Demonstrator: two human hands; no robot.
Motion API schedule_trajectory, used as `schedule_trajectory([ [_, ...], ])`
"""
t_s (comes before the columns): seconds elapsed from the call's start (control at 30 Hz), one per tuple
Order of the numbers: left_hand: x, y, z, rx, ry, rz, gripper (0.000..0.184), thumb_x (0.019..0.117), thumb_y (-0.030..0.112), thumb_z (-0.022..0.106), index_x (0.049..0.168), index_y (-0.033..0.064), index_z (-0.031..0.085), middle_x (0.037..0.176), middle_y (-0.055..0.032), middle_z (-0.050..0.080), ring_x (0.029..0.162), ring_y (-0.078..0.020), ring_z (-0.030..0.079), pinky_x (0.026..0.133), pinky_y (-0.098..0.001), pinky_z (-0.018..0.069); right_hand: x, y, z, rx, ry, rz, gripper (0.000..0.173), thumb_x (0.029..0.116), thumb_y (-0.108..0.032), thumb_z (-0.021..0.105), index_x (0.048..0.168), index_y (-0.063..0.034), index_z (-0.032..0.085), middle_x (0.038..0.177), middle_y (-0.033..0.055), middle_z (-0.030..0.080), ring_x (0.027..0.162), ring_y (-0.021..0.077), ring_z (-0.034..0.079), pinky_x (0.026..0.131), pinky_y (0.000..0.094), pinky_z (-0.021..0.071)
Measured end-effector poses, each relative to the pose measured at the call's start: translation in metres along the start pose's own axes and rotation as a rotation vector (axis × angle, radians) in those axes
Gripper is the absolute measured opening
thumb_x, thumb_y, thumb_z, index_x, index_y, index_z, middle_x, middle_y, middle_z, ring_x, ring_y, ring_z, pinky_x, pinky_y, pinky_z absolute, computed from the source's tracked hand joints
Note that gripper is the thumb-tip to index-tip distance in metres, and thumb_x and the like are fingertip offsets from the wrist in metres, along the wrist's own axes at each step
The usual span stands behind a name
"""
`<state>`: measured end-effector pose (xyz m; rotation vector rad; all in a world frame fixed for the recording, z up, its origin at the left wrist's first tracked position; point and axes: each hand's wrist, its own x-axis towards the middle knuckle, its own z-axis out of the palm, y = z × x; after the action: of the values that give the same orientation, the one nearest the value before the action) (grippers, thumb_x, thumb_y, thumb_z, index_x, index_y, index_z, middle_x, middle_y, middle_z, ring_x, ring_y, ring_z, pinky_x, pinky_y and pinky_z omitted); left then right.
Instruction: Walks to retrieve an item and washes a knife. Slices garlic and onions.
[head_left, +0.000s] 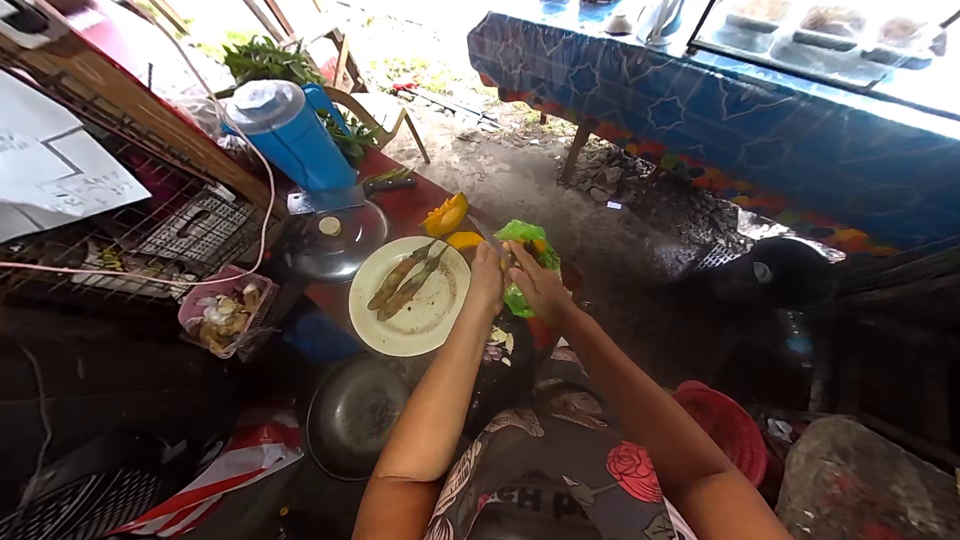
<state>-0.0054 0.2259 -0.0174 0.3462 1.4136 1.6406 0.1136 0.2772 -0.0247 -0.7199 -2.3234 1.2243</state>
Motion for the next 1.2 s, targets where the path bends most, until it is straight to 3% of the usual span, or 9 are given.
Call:
schedule_trajectory([
  [0.13,-0.004,-0.015,0.007,0.168,0.054,0.083,0.020,0.1126,0.028,0.038,0.113,0.0104,0.048,0.083,-0.0041,0.053,0.068,-0.0120,0.052,0.063,-0.0310,0.0473,0.005,-0.005,0.006,0.039,0.080,0.083,0.046,0.1123,-0.028,0.040,0.150,-0.0028,0.045,0.097,0.0238,0.070,0.083,0.0373,0.071,0.078,0.0561,0.0571],
  [0.33,0.001,0.001,-0.006,-0.009,-0.162,-0.067,0.039,0.1139,0.037,0.026,0.104,0.0110,0.053,0.062,0.0006,0.048,0.042,-0.0051,0.038,0.040,-0.0176,0.0352,0.006,0.000,-0.010,0.503,-0.052,0.338,0.039,0.1130,-0.037,0.032,0.137,-0.0126,0.049,0.069,0.0014,0.049,0.044,0.0093,0.044,0.042,0.0248,0.0436],
  [0.47,0.005,0.016,-0.019,-0.251,-0.334,-0.223,0.068,0.1042,0.066,0.014,0.101,0.0134,0.056,0.076,0.0011,0.058,0.044,-0.0003,0.042,0.039,-0.0129,0.0373,0.006,0.001,-0.017,0.732,-0.066,0.397,0.041,0.1122,-0.042,0.031,0.145,-0.0202,0.045,0.063,-0.0008,0.047,0.042,0.0086,0.044,0.039,0.0228,0.0432],
  [0.53,0.006,0.017,-0.021,-0.286,-0.343,-0.241,0.057,0.1071,0.061,0.025,0.099,0.0135,0.056,0.074,0.0025,0.054,0.042,0.0012,0.039,0.037,-0.0111,0.0355,0.005,0.003,-0.016,0.611,-0.067,0.318,0.049,0.1117,-0.041,0.031,0.157,-0.0226,0.034,0.066,0.0008,0.048,0.044,0.0100,0.045,0.041,0.0252,0.0446],
  [0.63,0.004,0.017,-0.014,-0.278,-0.236,-0.211,0.041,0.1114,0.044,0.034,0.095,0.0136,0.056,0.063,0.0042,0.048,0.040,0.0001,0.038,0.037,-0.0118,0.0350,0.002,-0.003,-0.011,0.278,-0.051,0.175,0.056,0.1120,-0.034,0.034,0.163,-0.0123,0.026,0.084,0.0138,0.061,0.060,0.0186,0.053,0.057,0.0369,0.0501],
  [0.73,0.002,0.011,-0.008,-0.198,-0.147,-0.117,0.029,0.1122,0.038,0.035,0.116,0.0167,0.055,0.078,0.0012,0.059,0.057,-0.0046,0.055,0.052,-0.0188,0.0495,-0.002,-0.013,-0.008,0.104,-0.080,0.117,0.063,0.1112,-0.035,0.040,0.165,-0.0085,0.020,0.102,0.0242,0.069,0.084,0.0316,0.067,0.083,0.0515,0.0556],
  [0.9,-0.004,0.004,0.002,0.029,-0.020,-0.022,0.028,0.1126,0.037,0.036,0.123,0.0168,0.052,0.075,0.0009,0.054,0.054,-0.0056,0.047,0.048,-0.0199,0.0415,-0.002,-0.004,0.004,-0.061,0.033,0.082,0.051,0.1107,-0.032,0.045,0.155,-0.0058,0.041,0.091,0.0205,0.070,0.079,0.0374,0.069,0.076,0.0590,0.0563],
  [1.03,-0.003,0.002,0.005,-0.057,-0.073,-0.116,0.034,0.1134,0.039,0.029,0.108,0.0141,0.051,0.064,0.0023,0.044,0.044,-0.0050,0.036,0.041,-0.0175,0.0331,0.003,-0.002,-0.002,0.107,0.069,0.118,0.041,0.1129,-0.026,0.039,0.144,-0.0015,0.049,0.083,0.0160,0.069,0.068,0.0254,0.066,0.067,0.0448,0.0567],
  [1.2,0.007,0.013,-0.008,-0.208,-0.143,-0.232,0.049,0.1109,0.051,0.027,0.093,0.0149,0.055,0.064,0.0033,0.047,0.045,-0.0048,0.039,0.042,-0.0176,0.0360,0.003,0.000,-0.014,0.758,-0.097,0.410,0.049,0.1125,-0.044,0.027,0.157,-0.0240,0.037,0.065,-0.0001,0.049,0.042,0.0088,0.044,0.040,0.0237,0.0437],
])
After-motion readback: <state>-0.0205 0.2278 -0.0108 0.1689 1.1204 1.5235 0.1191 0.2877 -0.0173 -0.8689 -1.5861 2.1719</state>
